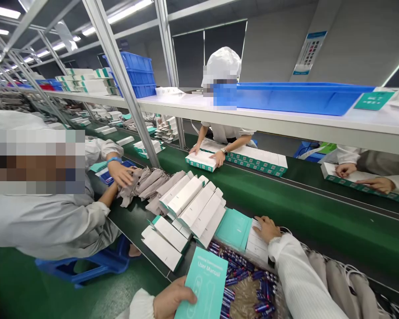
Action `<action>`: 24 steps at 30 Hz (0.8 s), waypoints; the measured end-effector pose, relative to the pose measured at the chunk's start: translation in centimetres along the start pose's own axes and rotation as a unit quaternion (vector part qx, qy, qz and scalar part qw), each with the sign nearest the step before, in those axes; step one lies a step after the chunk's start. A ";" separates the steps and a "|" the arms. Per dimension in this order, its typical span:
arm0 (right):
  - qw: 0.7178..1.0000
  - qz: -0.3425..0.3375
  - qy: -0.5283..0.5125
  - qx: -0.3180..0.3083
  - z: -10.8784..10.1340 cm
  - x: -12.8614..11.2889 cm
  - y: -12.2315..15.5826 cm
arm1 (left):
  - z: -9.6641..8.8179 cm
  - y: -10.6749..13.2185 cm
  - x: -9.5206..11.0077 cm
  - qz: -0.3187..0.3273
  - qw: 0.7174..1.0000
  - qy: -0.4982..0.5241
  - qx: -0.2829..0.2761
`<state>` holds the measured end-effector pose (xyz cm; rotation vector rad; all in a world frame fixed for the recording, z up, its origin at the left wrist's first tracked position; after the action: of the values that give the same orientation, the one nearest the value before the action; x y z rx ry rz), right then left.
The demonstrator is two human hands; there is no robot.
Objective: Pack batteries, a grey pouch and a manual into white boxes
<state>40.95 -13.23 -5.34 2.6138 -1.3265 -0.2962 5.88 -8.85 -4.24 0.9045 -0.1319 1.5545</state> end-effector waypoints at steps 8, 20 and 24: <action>0.999 -0.045 -0.004 -0.018 -0.4 -1.2 -0.1 | -0.5 0.1 -0.3 -0.005 1.000 -0.017 0.003; 0.999 0.017 0.015 -0.026 -0.4 1.1 -0.3 | 0.5 0.2 -0.3 -0.031 0.999 -0.018 0.014; 1.000 -0.008 0.009 -0.018 -0.9 1.3 -0.1 | -0.1 0.2 -0.4 -0.014 0.999 -0.025 0.029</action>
<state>42.02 -14.09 -4.61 2.5927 -1.2836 -0.2937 5.61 -9.15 -4.50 0.9868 -0.1097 1.5177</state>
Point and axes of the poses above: each hand's wrist, its own y-axis away from the middle knuckle, its own z-axis out of the palm, x = y × z, the point moved 8 cm from there along -y, towards the middle knuckle, and after that the axes turned 6 degrees about z, right-handed, at the moved point
